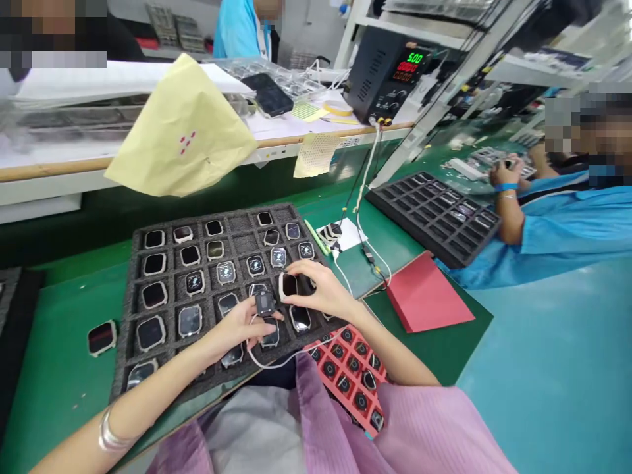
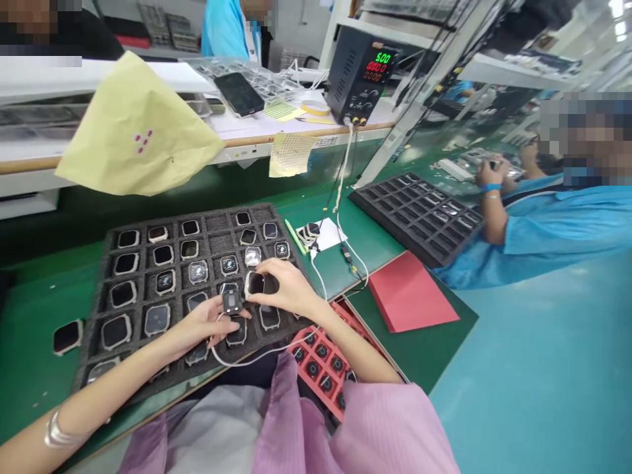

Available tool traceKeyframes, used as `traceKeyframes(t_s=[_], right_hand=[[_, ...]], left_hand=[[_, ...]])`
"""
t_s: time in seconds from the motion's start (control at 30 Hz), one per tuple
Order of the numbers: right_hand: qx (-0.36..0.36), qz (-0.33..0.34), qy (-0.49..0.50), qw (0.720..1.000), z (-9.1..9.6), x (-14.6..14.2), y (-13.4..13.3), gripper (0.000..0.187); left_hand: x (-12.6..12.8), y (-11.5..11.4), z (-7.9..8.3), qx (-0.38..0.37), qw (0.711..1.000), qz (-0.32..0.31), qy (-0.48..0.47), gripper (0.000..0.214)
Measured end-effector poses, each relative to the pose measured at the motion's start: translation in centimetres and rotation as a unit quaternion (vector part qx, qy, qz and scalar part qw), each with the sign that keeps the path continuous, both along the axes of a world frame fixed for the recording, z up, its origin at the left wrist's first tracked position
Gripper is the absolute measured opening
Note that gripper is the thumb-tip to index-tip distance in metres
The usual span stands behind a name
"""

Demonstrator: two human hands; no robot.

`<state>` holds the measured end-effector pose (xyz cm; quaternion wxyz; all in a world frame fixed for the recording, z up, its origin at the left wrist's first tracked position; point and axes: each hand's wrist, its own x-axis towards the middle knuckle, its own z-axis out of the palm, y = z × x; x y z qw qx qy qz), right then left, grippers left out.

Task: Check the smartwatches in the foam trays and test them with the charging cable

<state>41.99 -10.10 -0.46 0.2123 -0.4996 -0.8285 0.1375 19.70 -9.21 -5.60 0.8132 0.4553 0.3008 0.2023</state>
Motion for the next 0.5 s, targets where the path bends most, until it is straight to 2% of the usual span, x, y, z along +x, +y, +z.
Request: traceKeyframes(t_s=[0.1,0.27,0.5], right_hand=[[-0.004,0.054,0.06,0.997,-0.4,-1.8,-1.2,0.038],[0.032,0.065,0.005,0.997,-1.8,-3.3,-1.1,0.036],[0.03,0.103,0.003,0.994,-1.7,-3.4,-0.2,0.033]], left_hand=[[0.0,0.1,0.2,0.014,1.0,-0.011,-0.004,0.05],[0.0,0.3,-0.1,0.049,0.999,0.012,-0.007,0.042],[0.3,0.1,-0.5,0.078,0.996,0.03,0.022,0.044]])
